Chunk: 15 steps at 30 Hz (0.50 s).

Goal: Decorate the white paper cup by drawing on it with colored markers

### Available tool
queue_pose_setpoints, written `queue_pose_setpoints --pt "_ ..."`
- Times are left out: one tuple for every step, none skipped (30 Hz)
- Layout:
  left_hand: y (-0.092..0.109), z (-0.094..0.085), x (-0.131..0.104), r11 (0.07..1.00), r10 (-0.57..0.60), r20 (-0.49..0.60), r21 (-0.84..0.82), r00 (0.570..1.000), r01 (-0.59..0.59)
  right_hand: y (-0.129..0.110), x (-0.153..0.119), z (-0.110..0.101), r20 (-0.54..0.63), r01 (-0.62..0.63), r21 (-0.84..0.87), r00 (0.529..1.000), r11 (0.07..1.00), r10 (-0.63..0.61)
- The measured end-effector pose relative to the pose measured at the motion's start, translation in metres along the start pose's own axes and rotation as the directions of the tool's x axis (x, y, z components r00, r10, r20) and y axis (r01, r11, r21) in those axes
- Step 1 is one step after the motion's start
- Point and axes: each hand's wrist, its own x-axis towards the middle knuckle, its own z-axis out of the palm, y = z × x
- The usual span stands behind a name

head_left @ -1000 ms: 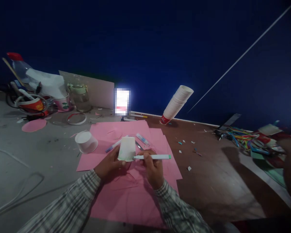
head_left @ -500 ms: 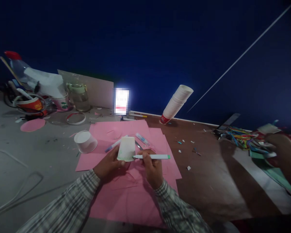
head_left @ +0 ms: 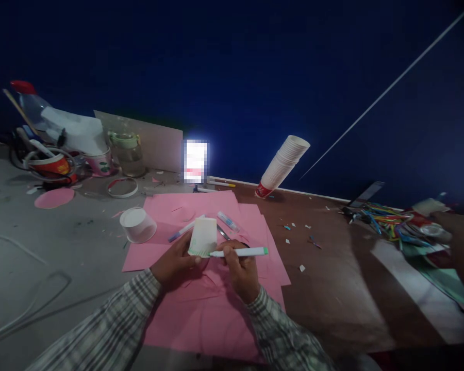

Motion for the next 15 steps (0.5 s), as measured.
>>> queue_pose_setpoints --pt "0.0003 0.0 0.0 1.0 0.0 -0.003 0.0 1.0 0.0 0.0001 0.0002 -0.0001 0.002 0.001 -0.005 1.0 1.0 -0.001" --pt "0.0007 0.0002 -0.0001 1.0 -0.002 -0.004 0.0 1.0 0.002 0.0002 0.0005 -0.0001 0.005 -0.005 -0.004 1.0 1.0 0.005" --pt "0.001 0.0004 -0.0003 1.0 -0.004 -0.004 -0.001 1.0 0.004 0.0001 0.0007 -0.0001 0.012 -0.016 0.003 1.0 1.0 0.016" --pt "0.0014 0.0007 -0.0005 1.0 -0.008 -0.003 -0.001 1.0 0.008 0.0 0.0008 -0.0001 0.02 -0.032 0.016 0.999 0.999 0.032" --pt "0.0016 0.0009 -0.0007 1.0 -0.011 -0.004 -0.001 1.0 0.011 -0.0001 0.0009 0.0 0.025 -0.05 0.033 0.998 0.998 0.049" --pt "0.0017 0.001 -0.0008 1.0 -0.012 -0.004 0.002 1.0 0.012 -0.0002 0.0009 0.0001 0.025 -0.068 0.054 0.997 0.996 0.067" --pt "0.0016 0.001 -0.0008 1.0 -0.012 -0.005 0.006 1.0 0.012 -0.0004 0.0008 0.0002 0.018 -0.082 0.075 0.997 0.994 0.081" --pt "0.0014 0.0009 -0.0007 1.0 -0.01 -0.005 0.007 1.0 0.01 -0.0005 0.0007 0.0004 0.006 -0.093 0.09 0.996 0.992 0.092" --pt "0.0009 0.0005 -0.0005 1.0 -0.007 -0.004 0.009 1.0 0.007 -0.0006 0.0005 0.0006 -0.01 -0.1 0.101 0.995 0.99 0.101" --pt "0.0003 0.0001 -0.0001 1.0 -0.006 0.0 0.011 1.0 0.006 -0.0007 0.0003 0.0007 -0.023 -0.107 0.11 0.994 0.988 0.11" --pt "-0.0004 -0.0005 0.0003 1.0 -0.006 0.007 0.01 1.0 0.006 -0.0009 0.0002 0.0008 -0.031 -0.115 0.117 0.992 0.986 0.119" --pt "-0.0011 -0.001 0.0007 1.0 -0.002 0.013 0.008 1.0 0.002 -0.0011 0.0003 0.0009 -0.034 -0.122 0.124 0.991 0.985 0.127" --pt "-0.0018 -0.0015 0.0011 1.0 0.004 0.018 0.007 1.0 -0.004 -0.0015 0.0005 0.0009 -0.033 -0.127 0.129 0.991 0.984 0.132" --pt "-0.0023 -0.002 0.0015 1.0 0.011 0.022 0.007 1.0 -0.011 -0.0019 0.0009 0.0008 -0.03 -0.126 0.133 0.991 0.983 0.132" --pt "-0.0027 -0.0023 0.0018 1.0 0.02 0.024 0.006 0.999 -0.02 -0.0023 0.0014 0.0006 -0.026 -0.121 0.133 0.992 0.984 0.126"
